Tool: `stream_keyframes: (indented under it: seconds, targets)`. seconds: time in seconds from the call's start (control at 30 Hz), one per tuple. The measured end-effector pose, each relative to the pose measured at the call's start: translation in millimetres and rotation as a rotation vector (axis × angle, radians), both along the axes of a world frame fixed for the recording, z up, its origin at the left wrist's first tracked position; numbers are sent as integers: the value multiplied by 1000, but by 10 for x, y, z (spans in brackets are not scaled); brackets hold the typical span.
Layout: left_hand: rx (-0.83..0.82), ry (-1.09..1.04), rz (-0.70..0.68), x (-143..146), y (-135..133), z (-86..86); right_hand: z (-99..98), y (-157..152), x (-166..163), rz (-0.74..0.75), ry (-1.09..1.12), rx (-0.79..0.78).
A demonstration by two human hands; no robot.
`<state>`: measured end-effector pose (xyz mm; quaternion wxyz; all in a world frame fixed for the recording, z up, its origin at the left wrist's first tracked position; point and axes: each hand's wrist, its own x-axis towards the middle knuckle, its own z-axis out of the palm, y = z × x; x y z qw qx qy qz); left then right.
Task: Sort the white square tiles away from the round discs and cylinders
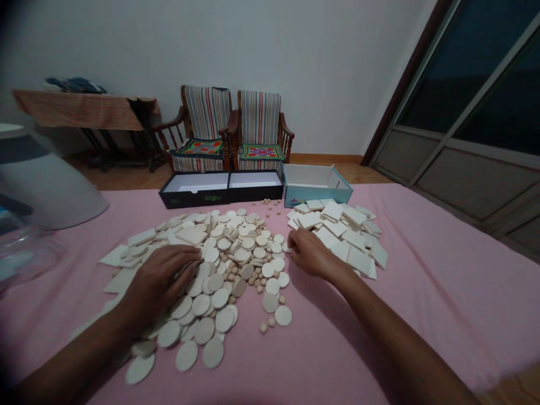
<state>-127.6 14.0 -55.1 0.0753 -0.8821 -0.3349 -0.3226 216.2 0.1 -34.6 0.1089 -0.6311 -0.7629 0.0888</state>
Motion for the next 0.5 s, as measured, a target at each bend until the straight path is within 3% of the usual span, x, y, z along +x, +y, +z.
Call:
stream_keyframes:
  seconds: [0.13, 0.23, 0.33, 0.5]
  targets:
    - [7, 45, -6, 17, -18, -44, 2, 504, -196, -66, -29, 54]
    - [4, 76, 0, 26, -35, -60, -28, 682, -273, -104, 42, 170]
    - [-7, 76, 4, 32, -40, -64, 12, 549, -289, -43, 165, 213]
    - [-8, 65, 5, 34, -36, -61, 79, -37, -255, 186, 166, -96]
